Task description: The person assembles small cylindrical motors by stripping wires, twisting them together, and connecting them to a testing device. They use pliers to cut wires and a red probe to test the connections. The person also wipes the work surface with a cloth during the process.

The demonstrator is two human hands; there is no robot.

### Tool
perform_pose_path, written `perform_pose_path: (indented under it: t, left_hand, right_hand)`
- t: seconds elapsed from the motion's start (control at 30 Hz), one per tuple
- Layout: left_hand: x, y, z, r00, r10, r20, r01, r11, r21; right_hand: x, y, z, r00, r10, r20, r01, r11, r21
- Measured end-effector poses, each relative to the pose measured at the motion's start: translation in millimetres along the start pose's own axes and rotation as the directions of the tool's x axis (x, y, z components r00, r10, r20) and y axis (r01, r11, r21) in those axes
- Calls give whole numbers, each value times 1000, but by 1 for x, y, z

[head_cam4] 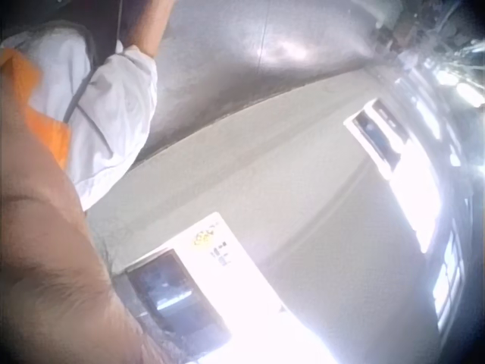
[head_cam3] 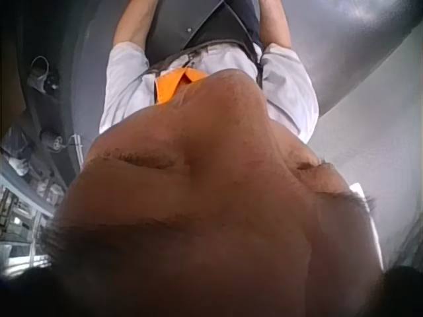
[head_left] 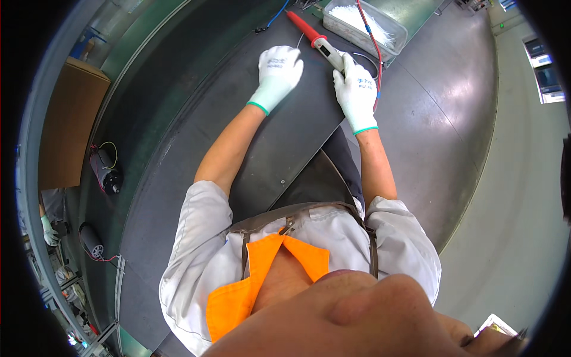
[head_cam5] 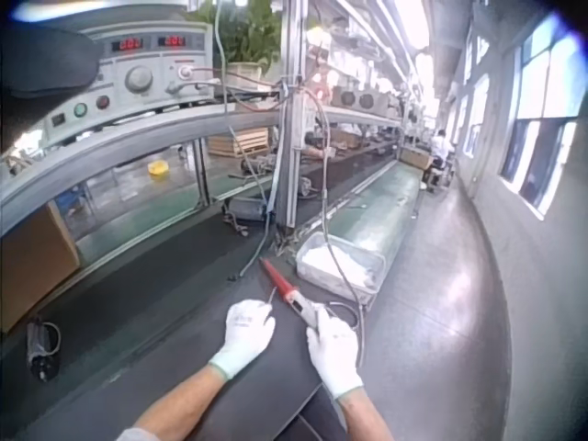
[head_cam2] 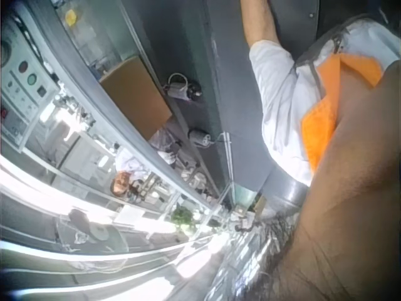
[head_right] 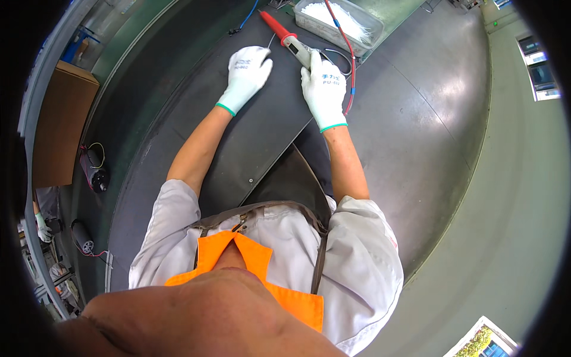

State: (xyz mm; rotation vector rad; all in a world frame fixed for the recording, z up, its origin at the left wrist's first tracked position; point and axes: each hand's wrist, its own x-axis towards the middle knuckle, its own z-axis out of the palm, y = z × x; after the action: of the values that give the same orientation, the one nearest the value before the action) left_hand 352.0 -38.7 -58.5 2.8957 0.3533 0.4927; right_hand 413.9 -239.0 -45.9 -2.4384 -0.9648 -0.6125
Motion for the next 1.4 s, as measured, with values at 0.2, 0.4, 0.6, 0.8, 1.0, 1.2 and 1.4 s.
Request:
perform_pose_path:
  t: [0.2,0.4,0.6,0.8,1.0,1.2,1.4]
  left_hand:
    - [1,35,28,989,144,-20,-146,985,-91]
    - [-6,12,17,963,194,-186,-267,777,-570]
    - [-58,-96,-52,977,54,-206,-129,921,-367]
    - [-96,-159,-31,954,-39,-296,4,993,-117]
    - [-77,-134,-37,953,-221,-207,221,975,-20]
    - [-76,-130,-39,936,-274,-220,257,961,-104]
    - [-67,-127,-38,943,-240,-231,219,969,-111]
  right_hand:
    - [14,18,18,998,46,-48,-50,996,-76]
    - [13,19,11,1000,-1,15,3,994,-108]
    - [-2,-35,-4,985,-136,-102,141,989,47]
    - [15,-113,27,915,-400,54,378,895,236]
    - [95,-153,61,790,-609,76,581,782,226]
    - [210,-120,128,821,-492,289,498,865,55]
    - [321,-30,211,907,-9,421,41,997,-68]
